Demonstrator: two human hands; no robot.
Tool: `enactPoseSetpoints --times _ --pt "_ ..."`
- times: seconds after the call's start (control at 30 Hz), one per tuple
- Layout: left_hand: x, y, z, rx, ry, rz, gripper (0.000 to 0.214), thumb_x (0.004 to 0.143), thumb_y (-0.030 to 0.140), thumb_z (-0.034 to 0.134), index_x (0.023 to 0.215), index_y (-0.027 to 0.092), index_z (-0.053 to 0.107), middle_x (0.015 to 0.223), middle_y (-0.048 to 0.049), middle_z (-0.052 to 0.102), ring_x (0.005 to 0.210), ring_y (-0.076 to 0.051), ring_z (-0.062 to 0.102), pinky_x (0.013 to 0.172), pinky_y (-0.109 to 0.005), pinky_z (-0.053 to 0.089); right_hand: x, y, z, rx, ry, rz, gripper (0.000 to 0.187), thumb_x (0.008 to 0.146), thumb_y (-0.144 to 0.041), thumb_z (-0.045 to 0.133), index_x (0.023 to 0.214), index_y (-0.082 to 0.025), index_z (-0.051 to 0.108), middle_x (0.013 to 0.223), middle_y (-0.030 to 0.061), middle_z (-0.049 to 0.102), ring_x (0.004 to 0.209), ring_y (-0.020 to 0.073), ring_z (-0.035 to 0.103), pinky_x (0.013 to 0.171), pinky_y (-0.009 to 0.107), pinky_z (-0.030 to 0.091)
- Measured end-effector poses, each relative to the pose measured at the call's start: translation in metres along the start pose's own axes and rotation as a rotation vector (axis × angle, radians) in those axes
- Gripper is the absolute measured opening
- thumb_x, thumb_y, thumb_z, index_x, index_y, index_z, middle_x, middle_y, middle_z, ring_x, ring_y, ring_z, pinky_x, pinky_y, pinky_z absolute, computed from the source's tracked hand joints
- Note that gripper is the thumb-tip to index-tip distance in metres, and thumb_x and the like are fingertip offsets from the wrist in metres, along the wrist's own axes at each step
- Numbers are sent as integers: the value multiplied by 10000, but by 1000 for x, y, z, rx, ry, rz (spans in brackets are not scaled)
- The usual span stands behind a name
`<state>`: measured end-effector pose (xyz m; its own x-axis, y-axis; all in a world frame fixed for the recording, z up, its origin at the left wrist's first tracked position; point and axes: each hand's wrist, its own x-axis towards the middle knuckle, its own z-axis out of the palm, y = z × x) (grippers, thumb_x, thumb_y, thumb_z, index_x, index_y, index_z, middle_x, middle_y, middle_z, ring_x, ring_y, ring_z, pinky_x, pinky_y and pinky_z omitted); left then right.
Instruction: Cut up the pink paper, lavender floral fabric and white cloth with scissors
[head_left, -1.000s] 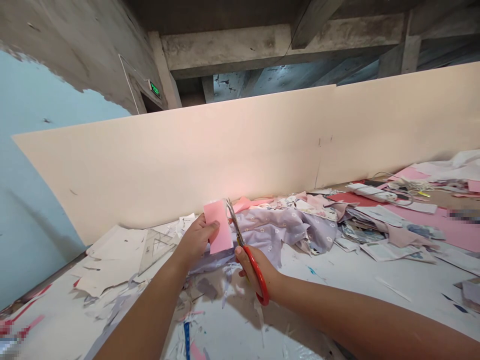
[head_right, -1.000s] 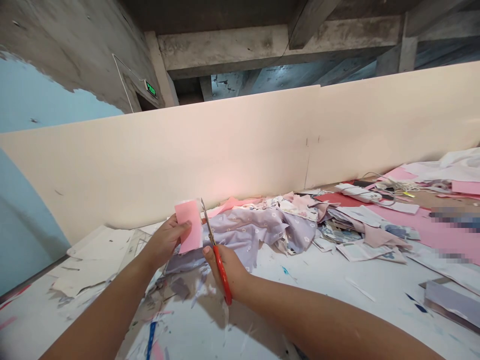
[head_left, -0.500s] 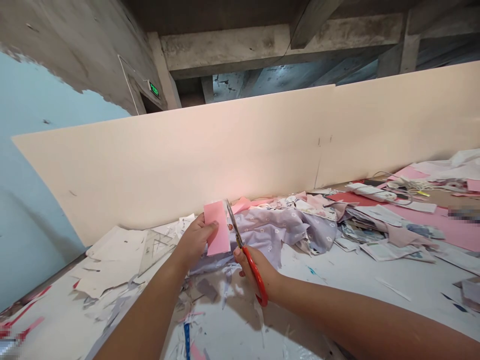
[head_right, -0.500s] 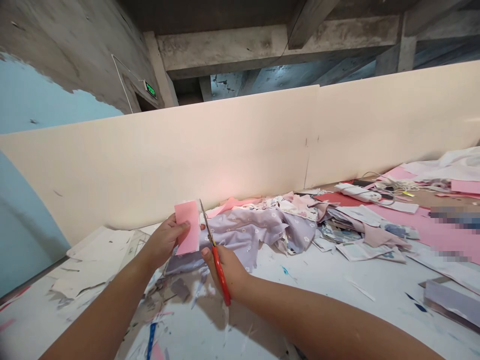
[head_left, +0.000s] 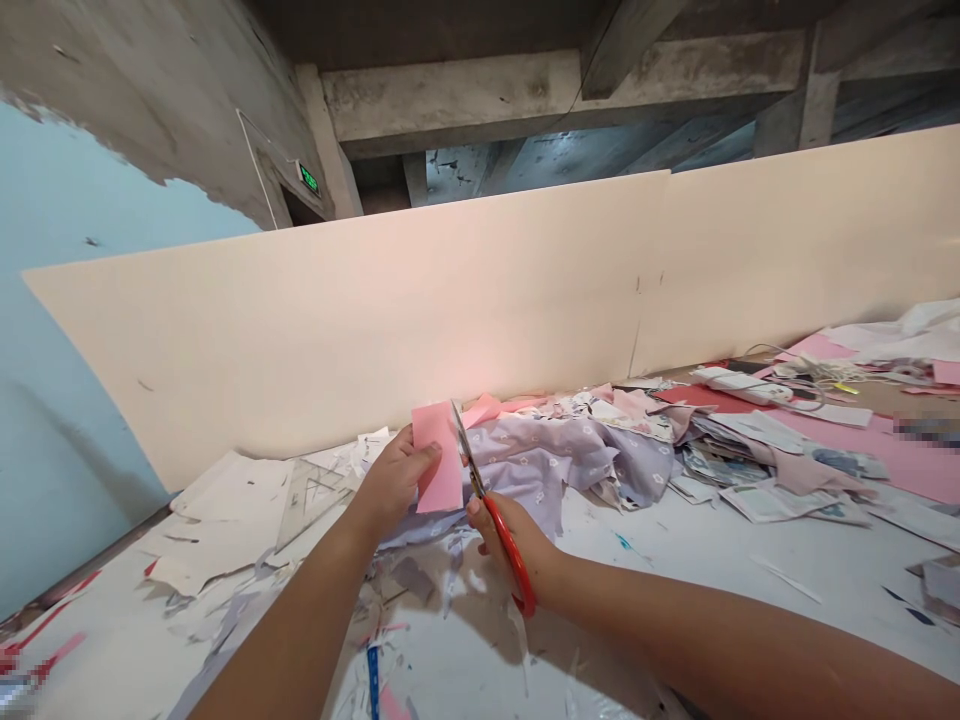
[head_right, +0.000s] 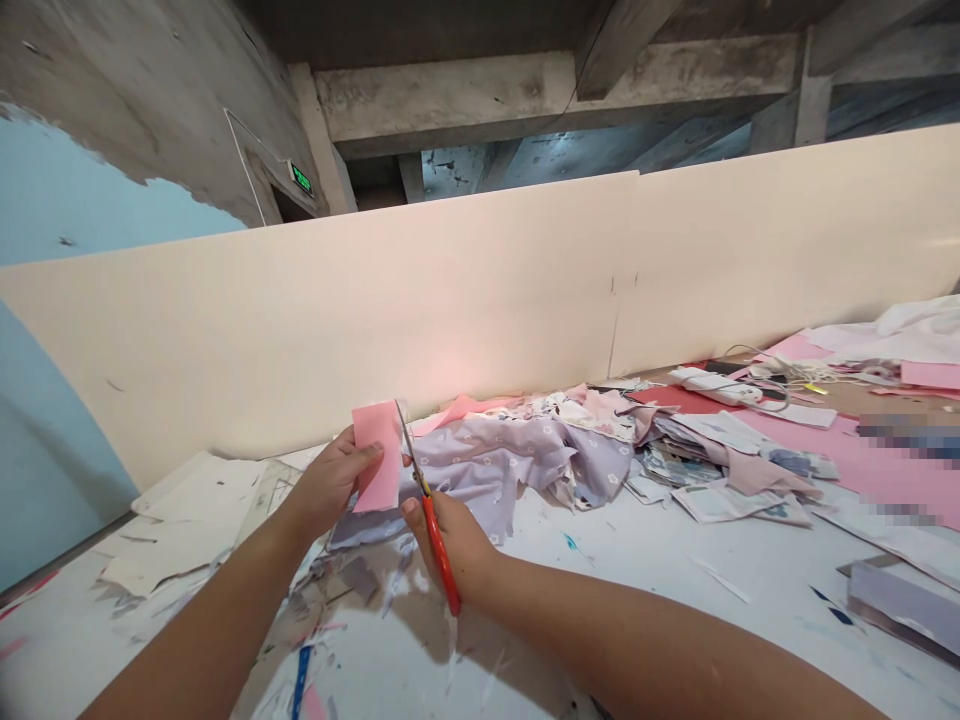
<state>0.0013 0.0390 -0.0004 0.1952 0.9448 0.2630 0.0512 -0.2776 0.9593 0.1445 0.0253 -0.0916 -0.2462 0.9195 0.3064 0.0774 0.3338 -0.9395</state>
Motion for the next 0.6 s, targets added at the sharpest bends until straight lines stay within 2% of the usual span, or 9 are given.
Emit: enactPoseSetpoints --times 0.1,0.37,0.6 --pt "0 -2 3 31 4 1 445 718 357 546 1111 161 479 759 -25 627 608 -148 577 555 -254 434 -1 -4 -1 -50 -2 -30 491 774 -639 313 694 -174 448 653 3 411 599 115 379 534 241 360" --pt "0 -7 8 97 44 37 442 712 388 543 1090 164 498 741 -14 617 594 -141 557 562 -253 428 -3 -9 -2 -60 -7 27 532 761 -683 258 712 -183 433 525 -30 362 491 104 352 460 231 303" --pt "-2 -8 8 309 91 67 361 746 412 490 1017 176 526 693 -6 576 622 -163 552 562 -265 424 -2 -8 -2 -74 -13 18 531 765 -678 247 700 -181 422 539 -26 361 479 97 349 436 224 292"
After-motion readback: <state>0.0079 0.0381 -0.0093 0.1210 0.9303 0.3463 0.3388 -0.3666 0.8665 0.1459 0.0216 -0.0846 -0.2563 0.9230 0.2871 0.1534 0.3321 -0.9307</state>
